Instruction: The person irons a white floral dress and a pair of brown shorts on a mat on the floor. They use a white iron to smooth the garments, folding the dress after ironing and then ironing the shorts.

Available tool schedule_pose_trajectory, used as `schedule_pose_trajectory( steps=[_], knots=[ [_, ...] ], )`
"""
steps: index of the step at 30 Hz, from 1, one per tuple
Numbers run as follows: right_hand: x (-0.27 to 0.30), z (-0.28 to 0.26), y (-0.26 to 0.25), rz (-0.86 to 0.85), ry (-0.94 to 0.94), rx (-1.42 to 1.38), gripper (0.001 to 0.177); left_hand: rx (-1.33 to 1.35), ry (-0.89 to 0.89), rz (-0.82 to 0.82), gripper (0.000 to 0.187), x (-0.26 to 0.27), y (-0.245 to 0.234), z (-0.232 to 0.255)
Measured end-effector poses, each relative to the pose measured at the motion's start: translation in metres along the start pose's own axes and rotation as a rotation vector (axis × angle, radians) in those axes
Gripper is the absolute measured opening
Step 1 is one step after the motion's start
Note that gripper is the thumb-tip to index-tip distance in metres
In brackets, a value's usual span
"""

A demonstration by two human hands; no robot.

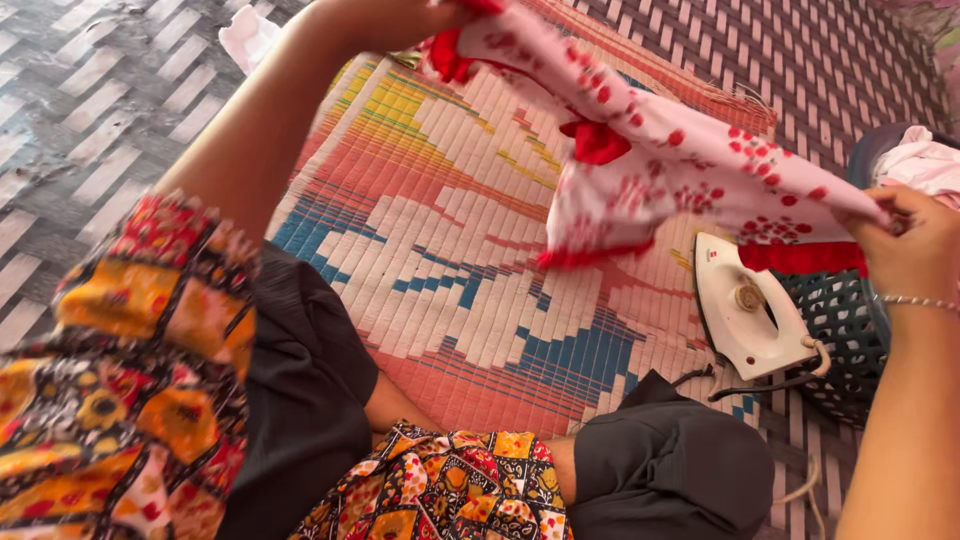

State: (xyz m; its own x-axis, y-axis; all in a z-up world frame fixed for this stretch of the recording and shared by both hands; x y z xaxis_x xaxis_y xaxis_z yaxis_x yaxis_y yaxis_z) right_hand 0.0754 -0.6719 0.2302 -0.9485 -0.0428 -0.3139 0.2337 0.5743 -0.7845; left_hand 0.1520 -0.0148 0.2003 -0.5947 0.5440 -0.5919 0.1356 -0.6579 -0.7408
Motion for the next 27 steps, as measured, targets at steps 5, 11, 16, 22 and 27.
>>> schedule_pose_trajectory(
  steps=[5, 11, 16, 22, 27],
  knots=[
    [0.058, 0.016, 0.054, -0.137, -0.076, 0.145, 0.021, 0.156, -0.241, -0.417, 0.017, 0.099, 0.021, -0.009],
    [0.13, 0.028, 0.18, -0.869, 0.253, 0.241, 0.035, 0.205, -0.685, -1.016, 0.022, 0.192, 0.094, -0.046],
    [0.057, 0.072, 0.239, -0.523, 0.281, 0.135, 0.035, -0.039, -0.459, -0.308, 0.021, 0.173, 0.129, -0.078],
    [-0.082, 0.142, 0.337, -0.196, 0.556, -0.066, 0.043, -0.253, -0.527, -0.026, 0.039, 0.154, 0.164, -0.071],
    [-0.126, 0.145, 0.405, -0.158, 0.338, 0.091, 0.042, -0.204, -0.636, -0.164, 0.036, 0.153, 0.162, -0.083]
  ],
)
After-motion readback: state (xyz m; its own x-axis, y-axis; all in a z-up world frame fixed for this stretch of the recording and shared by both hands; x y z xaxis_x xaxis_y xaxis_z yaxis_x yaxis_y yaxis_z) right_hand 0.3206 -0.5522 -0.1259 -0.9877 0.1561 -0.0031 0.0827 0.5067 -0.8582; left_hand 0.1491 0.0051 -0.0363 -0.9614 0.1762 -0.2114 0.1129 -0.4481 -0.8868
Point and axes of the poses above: each hand's wrist, its own x-axis away from the middle knuckle, its own y-axis out of the palm, z = x × y, the point moved 1 cm from there along -x, towards the middle knuckle, and after that the axes turned 10 degrees about y, right-handed, at the moved point
